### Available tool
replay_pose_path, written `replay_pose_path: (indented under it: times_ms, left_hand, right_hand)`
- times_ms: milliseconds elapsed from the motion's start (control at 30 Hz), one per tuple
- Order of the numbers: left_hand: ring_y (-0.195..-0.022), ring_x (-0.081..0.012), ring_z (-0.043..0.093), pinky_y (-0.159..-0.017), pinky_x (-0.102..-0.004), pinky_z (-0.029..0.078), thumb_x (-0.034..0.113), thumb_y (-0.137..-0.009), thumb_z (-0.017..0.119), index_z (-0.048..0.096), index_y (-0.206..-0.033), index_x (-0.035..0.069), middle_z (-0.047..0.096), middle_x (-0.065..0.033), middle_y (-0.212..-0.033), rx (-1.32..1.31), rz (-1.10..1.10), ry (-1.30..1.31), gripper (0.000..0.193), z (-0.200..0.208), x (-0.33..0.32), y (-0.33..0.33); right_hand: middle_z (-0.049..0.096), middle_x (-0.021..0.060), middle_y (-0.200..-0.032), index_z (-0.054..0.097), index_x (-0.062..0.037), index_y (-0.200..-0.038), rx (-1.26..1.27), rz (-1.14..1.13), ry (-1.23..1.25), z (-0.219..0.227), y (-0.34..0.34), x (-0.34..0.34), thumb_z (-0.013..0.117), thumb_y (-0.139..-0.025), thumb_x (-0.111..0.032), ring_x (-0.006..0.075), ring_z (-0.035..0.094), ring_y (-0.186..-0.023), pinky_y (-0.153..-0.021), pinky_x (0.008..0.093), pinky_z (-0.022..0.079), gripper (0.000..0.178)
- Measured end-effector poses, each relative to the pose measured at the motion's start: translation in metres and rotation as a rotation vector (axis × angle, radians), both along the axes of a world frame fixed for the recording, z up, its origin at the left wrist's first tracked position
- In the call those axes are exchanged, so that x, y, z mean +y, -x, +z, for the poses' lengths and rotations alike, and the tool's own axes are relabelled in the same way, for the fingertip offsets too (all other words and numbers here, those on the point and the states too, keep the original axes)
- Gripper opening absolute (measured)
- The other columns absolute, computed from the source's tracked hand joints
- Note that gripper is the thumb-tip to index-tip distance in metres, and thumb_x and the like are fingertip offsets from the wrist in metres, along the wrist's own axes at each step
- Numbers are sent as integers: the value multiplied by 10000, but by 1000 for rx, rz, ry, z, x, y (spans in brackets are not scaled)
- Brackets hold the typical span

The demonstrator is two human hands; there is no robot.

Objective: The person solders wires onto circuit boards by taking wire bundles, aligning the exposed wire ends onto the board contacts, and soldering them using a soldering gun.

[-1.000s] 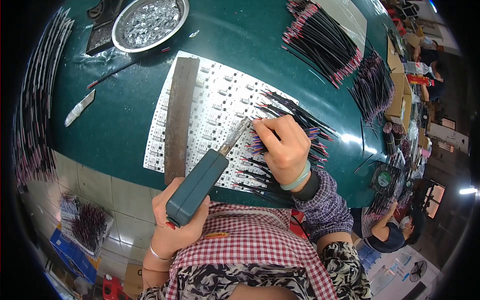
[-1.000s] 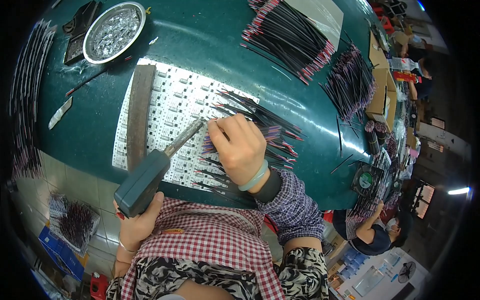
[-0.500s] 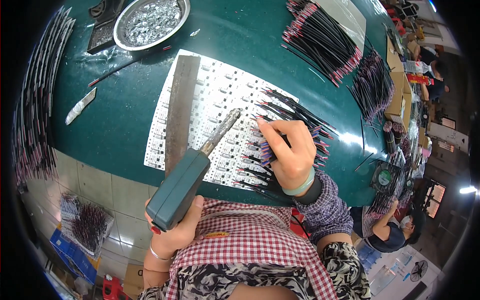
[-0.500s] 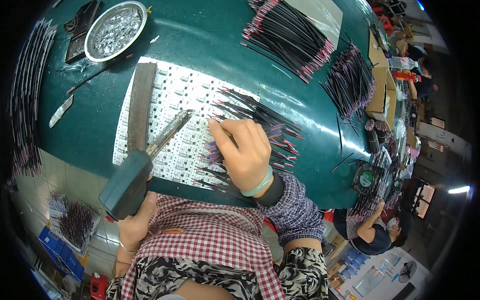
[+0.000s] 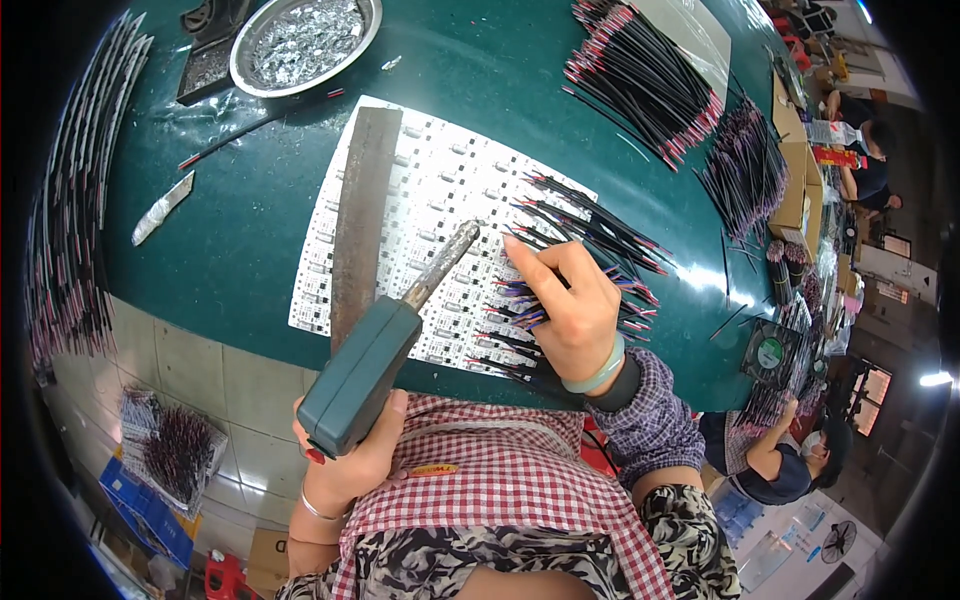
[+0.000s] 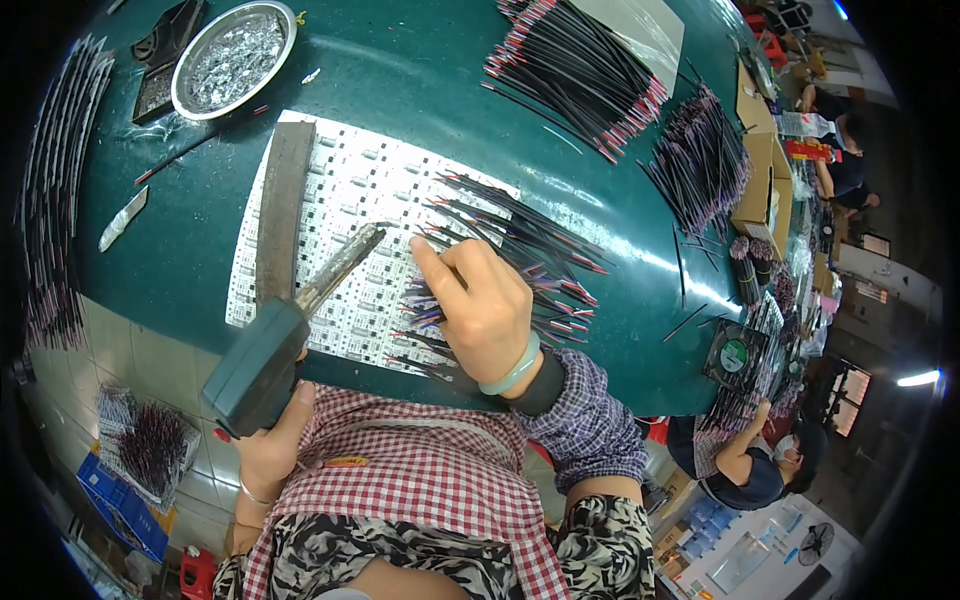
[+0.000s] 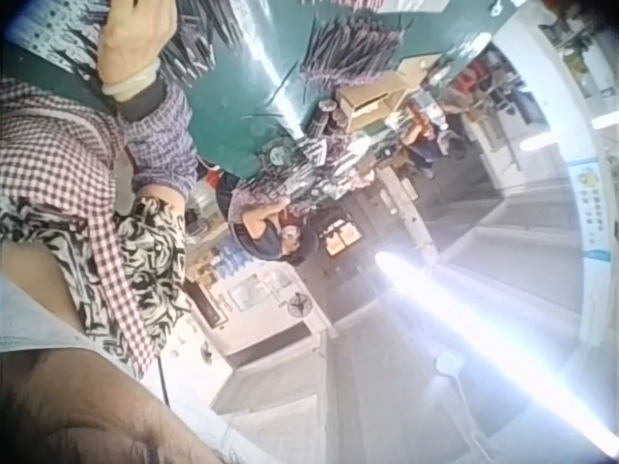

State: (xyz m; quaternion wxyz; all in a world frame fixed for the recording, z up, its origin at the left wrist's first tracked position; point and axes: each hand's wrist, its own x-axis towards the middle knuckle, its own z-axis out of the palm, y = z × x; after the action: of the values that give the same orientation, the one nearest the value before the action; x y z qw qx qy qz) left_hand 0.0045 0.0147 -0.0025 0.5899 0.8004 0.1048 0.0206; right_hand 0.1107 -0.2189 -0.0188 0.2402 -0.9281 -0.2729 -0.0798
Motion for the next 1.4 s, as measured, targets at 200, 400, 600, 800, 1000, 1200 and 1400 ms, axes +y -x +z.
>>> replay_pose_path:
  times_ms: [200,400,600,800,1000,1200,1400]
  left_hand:
    - [-589,-191,667,-580,-296,524,-1,-766,752,719,-905,-23,711,-97,-745,19,21,57,144,0,-2,1]
    - [-655,-213,659,-630,-297,517,-28,-773,728,710,-929,-45,688,-109,-816,44,-53,81,158,0,-1,2]
    - [-678,-213,650,-623,-291,503,-26,-791,709,687,-969,-56,666,-120,-871,106,-111,111,182,0,1,3]
    - [-662,-212,647,-618,-295,499,-23,-784,715,678,-951,-50,654,-114,-845,184,-117,117,173,5,2,4]
    - [-652,-224,647,-601,-304,502,-18,-760,731,688,-932,-43,650,-123,-821,92,-108,49,178,0,4,9]
    - [-654,-236,657,-599,-309,509,-23,-753,725,700,-955,-48,660,-129,-832,30,-76,39,205,-7,6,15]
    - [-683,-238,670,-622,-306,518,-30,-755,714,693,-968,-57,676,-138,-868,78,-95,63,216,-3,5,15]
  right_hand:
    - [608,85,-883,717,-4,-1097,-64,-7,-16,-1,-2,6,615,-569,99,263,599,-761,-638,361,493,548]
    - [628,86,-868,712,8,-1020,-98,27,-44,-6,-3,6,617,-571,81,261,609,-769,-625,350,485,464]
    - [625,83,-860,710,15,-992,-108,42,-26,-3,-4,7,619,-580,55,257,607,-772,-619,353,482,423]
    - [628,91,-859,711,16,-1002,-94,57,0,-2,-5,7,592,-530,91,276,600,-761,-621,374,494,492]
    - [623,95,-860,711,16,-1004,-81,64,5,2,-5,8,591,-533,92,280,601,-770,-625,376,496,492]
    - [620,94,-871,713,8,-1005,-75,39,-3,0,-3,8,599,-529,101,287,608,-780,-635,376,502,498]
    - [623,92,-875,713,4,-1005,-70,29,-42,-2,-1,8,601,-526,109,286,615,-786,-642,378,502,503]
